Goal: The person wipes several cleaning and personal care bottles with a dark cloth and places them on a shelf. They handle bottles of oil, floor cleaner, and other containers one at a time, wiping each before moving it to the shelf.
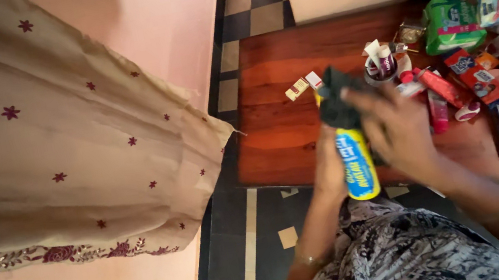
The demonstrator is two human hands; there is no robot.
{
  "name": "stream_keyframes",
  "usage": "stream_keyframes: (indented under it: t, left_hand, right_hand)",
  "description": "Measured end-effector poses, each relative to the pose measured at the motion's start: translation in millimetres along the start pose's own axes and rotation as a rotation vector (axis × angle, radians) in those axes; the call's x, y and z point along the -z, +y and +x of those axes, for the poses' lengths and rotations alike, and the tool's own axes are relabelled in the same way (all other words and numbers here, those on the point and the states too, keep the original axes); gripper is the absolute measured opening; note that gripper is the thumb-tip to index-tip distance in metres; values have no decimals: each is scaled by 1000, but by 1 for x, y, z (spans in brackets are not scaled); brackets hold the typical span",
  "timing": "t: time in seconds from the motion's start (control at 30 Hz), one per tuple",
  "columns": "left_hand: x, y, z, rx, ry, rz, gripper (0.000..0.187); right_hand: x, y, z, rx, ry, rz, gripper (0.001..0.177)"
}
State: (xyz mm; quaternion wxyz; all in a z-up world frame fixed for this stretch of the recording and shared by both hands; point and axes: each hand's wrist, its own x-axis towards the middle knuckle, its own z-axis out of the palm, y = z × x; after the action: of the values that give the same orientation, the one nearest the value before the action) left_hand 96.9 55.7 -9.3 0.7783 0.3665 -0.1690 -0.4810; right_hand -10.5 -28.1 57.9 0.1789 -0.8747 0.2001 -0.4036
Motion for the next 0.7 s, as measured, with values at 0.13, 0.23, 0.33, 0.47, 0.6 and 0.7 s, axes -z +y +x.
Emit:
stream_keyframes:
  t: [0.13,0.23,0.33,0.47,0.6,0.7]
  left_hand:
    - [33,31,9,201,96,-248,71]
    - [45,47,20,48,18,-139,74]
    - [52,40,17,59,47,-137,72]
    - [55,25,21,35,12,-163,67]
    - [81,33,21,-25,73,-155,70]
    - [112,57,33,-54,133,-97,82]
  right_hand:
    - [-16,-29,-50,184,-156,4,47]
    - [-25,-38,-50,256,-195,30,45]
    - [-39,-27,-12,171,-158,17,43]
    - [-57,-12,39,85,-79,7,40]
    - [-74,-24,16,177,-101,129,40]
    - [-86,-26,-32,349,-171,169,45]
